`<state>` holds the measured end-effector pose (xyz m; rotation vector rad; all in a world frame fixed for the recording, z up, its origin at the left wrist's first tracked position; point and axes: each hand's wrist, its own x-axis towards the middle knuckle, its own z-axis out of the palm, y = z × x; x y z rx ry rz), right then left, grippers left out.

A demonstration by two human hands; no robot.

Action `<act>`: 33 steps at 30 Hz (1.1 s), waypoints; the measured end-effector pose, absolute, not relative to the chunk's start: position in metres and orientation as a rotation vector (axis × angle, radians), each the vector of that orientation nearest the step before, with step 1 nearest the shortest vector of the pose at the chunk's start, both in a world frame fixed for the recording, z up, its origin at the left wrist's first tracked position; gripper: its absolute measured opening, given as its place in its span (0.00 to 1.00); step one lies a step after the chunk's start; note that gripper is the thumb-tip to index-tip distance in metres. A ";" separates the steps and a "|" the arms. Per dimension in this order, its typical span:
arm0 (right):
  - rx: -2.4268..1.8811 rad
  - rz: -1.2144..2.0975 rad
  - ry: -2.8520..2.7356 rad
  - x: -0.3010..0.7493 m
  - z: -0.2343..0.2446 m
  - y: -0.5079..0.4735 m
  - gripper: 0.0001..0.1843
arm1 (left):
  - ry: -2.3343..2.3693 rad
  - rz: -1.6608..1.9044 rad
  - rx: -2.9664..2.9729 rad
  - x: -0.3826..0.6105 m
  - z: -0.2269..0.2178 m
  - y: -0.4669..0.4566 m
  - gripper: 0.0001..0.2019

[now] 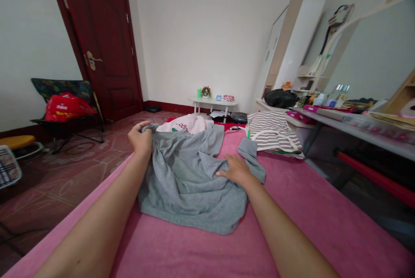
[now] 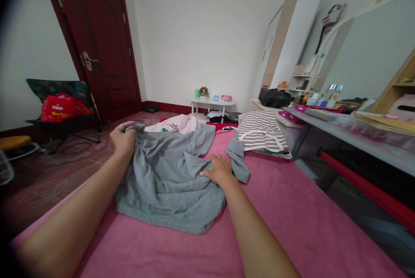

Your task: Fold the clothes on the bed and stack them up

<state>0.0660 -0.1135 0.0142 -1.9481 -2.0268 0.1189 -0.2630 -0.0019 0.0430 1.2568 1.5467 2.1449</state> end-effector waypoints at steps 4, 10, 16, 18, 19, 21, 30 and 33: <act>-1.775 0.313 -1.826 0.069 0.017 -0.110 0.09 | 1.485 1.995 1.755 -0.230 0.053 -0.012 0.15; -1.278 0.368 -0.900 0.103 0.076 -0.106 0.07 | 1.456 1.272 2.435 -0.195 0.064 -0.030 0.15; -0.798 0.343 -0.442 0.102 0.114 -0.124 0.10 | 1.593 0.677 2.508 -0.180 0.051 -0.043 0.35; -0.840 0.324 -0.596 0.096 0.118 -0.131 0.11 | 1.625 0.531 2.466 -0.175 0.046 -0.049 0.46; -0.900 0.310 -0.715 0.095 0.119 -0.134 0.12 | 1.632 0.484 2.448 -0.172 0.043 -0.051 0.49; -1.112 0.258 -1.035 0.094 0.119 -0.139 0.13 | 1.634 0.476 2.438 -0.166 0.036 -0.056 0.52; -1.872 -0.086 -1.706 0.095 0.091 -0.127 0.28 | 1.603 0.776 2.544 -0.155 0.049 -0.068 0.24; -1.809 0.038 -1.766 0.090 0.085 -0.123 0.25 | 1.232 0.768 2.812 -0.143 0.067 -0.084 0.21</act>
